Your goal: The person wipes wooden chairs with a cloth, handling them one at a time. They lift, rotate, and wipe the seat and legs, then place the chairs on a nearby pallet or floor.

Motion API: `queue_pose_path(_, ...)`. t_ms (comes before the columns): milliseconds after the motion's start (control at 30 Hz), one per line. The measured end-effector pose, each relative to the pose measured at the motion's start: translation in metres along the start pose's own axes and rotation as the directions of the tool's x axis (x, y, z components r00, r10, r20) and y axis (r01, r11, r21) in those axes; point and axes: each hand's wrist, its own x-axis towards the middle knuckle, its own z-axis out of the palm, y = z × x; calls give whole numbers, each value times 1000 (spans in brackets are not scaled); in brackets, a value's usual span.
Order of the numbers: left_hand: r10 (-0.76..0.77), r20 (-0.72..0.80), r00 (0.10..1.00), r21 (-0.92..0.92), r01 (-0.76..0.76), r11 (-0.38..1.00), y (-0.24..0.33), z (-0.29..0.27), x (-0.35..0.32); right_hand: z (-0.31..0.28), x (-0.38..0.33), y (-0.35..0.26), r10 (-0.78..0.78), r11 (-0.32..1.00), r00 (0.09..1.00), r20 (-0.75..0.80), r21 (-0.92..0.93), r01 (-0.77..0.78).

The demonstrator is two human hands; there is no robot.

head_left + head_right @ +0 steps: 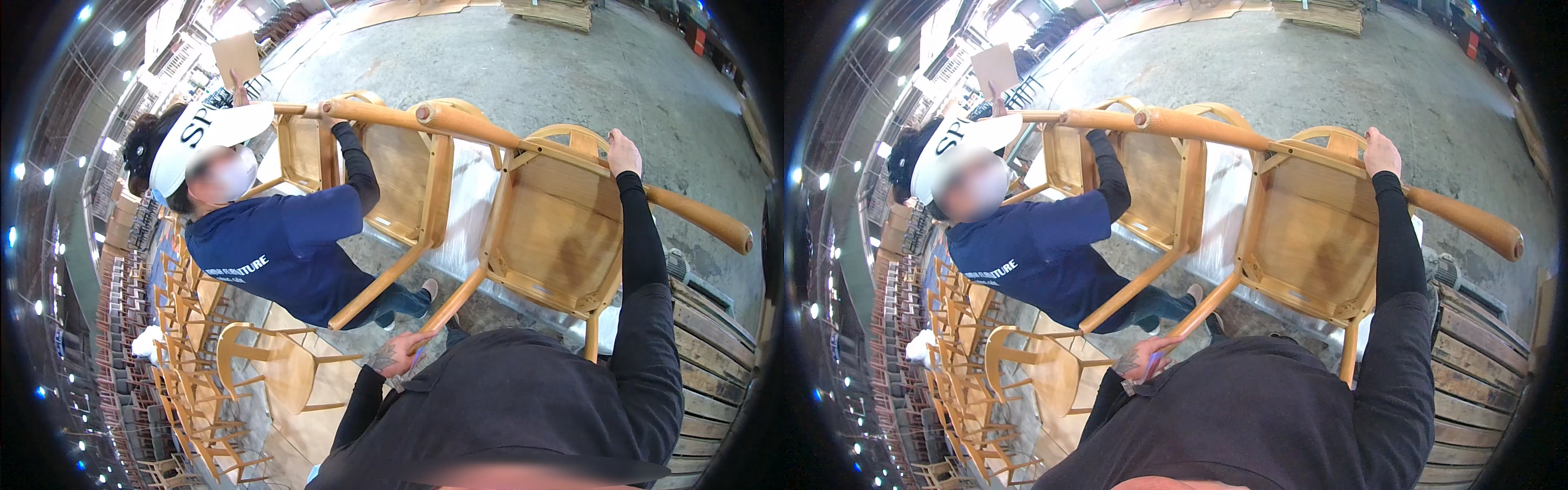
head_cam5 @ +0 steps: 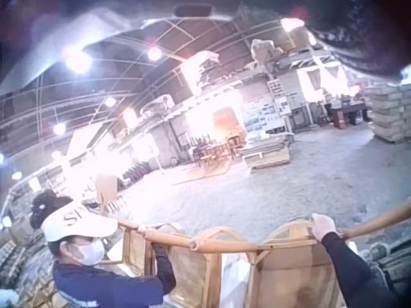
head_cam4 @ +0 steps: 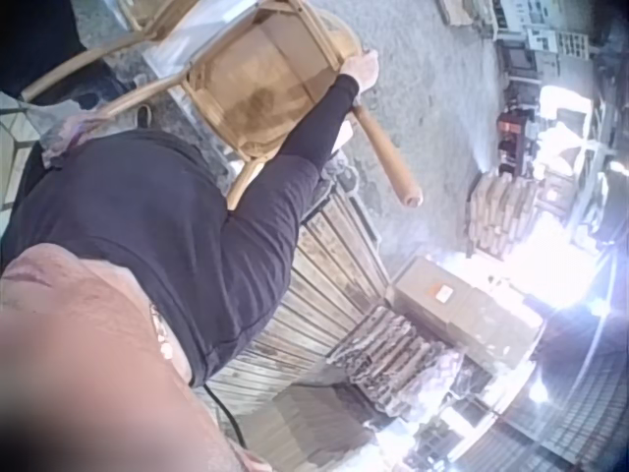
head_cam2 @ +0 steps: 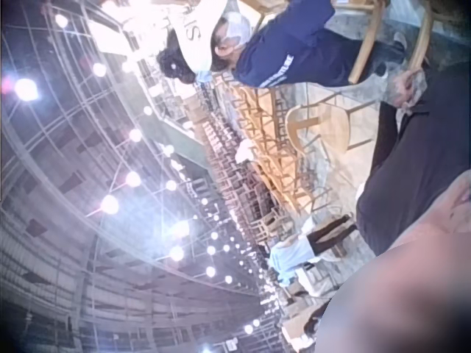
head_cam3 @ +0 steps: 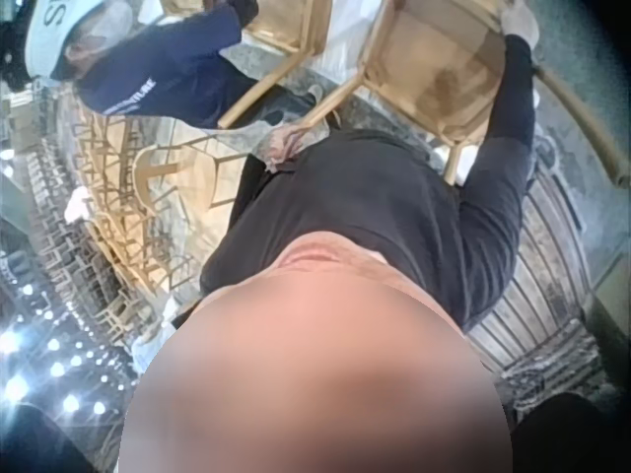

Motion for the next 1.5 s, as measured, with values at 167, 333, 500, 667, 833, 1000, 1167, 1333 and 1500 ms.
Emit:
queue_pose_path(167,-33,14,999,31,33,999,18,-8,-3,4,1,2,-45,999,999,-29,28,46)
queue_pose_path(333,2,-33,999,65,1,998,23,-10,0,7,3,4,-34,999,999,-23,17,35)
queue_pose_path(500,4,-47,999,83,0,997,23,-9,-1,9,4,5,17,1000,1000,16,11,-17)
queue_pose_path(667,-25,-41,999,106,29,994,27,-11,-1,10,5,6,-55,998,998,-14,38,55)
queue_pose_path(833,-15,-10,1000,136,16,991,25,-13,0,11,6,5,-40,999,999,2,4,40)
queue_pose_path(1000,6,-13,1000,100,-5,995,23,-13,-1,10,6,5,17,1000,999,34,-16,-16)
queue_pose_path(1167,56,-41,998,125,-50,991,26,-14,-4,10,7,6,-58,998,998,5,-10,59)
queue_pose_path(1333,19,-10,1000,104,-18,994,23,-13,-3,9,7,7,-48,999,999,7,-4,48)
queue_pose_path(1500,11,-5,1000,103,-10,995,18,-12,-2,9,7,6,8,1000,999,37,-23,-8)
